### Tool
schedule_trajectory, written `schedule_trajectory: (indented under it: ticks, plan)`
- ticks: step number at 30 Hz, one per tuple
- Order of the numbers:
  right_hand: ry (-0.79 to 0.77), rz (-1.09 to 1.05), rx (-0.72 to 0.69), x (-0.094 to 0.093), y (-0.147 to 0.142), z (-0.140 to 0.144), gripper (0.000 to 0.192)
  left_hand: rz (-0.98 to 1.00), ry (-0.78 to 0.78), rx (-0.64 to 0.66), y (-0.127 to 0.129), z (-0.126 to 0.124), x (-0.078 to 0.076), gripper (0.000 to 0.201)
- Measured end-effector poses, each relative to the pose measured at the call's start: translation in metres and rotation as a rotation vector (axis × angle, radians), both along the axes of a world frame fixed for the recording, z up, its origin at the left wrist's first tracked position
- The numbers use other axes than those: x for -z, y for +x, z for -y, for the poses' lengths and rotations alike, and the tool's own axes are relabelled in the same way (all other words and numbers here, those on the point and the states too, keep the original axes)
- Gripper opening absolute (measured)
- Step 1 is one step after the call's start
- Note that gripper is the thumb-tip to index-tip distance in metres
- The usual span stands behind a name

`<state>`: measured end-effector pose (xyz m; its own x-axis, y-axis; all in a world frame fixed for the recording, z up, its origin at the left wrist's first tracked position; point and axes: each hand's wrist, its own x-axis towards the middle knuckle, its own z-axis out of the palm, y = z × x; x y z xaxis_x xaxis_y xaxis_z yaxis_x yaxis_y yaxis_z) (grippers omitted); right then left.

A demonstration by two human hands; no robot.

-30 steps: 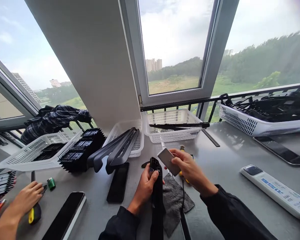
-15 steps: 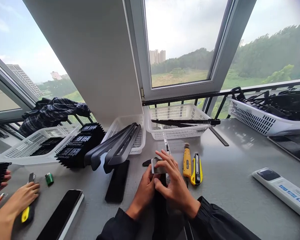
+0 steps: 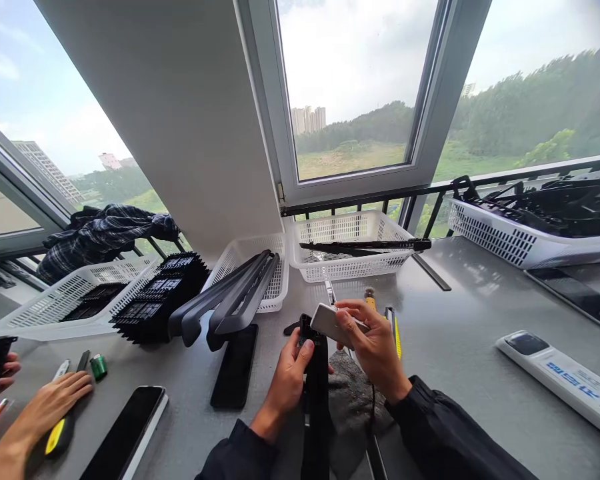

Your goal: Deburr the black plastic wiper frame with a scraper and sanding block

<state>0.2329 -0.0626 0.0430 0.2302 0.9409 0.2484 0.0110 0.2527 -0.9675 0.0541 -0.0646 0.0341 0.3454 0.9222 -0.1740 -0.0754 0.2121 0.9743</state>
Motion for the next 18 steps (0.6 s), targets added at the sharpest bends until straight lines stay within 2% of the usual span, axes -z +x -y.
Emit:
schedule_trajectory:
  ticks: [3, 6, 9, 12, 18]
  plan:
    - [-0.041, 0.007, -0.065, -0.001, 0.007, -0.004, 0.046, 0.079, -0.043, 0.117, 0.003, 0.003, 0.003, 0.074]
    - [0.054, 0.140, -0.062, -0.001, 0.007, -0.006, 0.043, 0.122, -0.104, 0.212, 0.005, 0.007, 0.007, 0.083]
    - [0.164, 0.257, -0.065, -0.001, 0.002, -0.004, 0.035, 0.121, -0.113, 0.191, 0.007, 0.012, 0.011, 0.076]
    - [0.204, 0.312, -0.103, 0.000, 0.002, -0.004, 0.029, 0.099, -0.120, 0.150, 0.007, 0.013, 0.012, 0.067]
    - [0.278, 0.394, 0.033, 0.001, 0.021, -0.010, 0.029, 0.054, -0.122, 0.232, 0.005, 0.011, 0.008, 0.080]
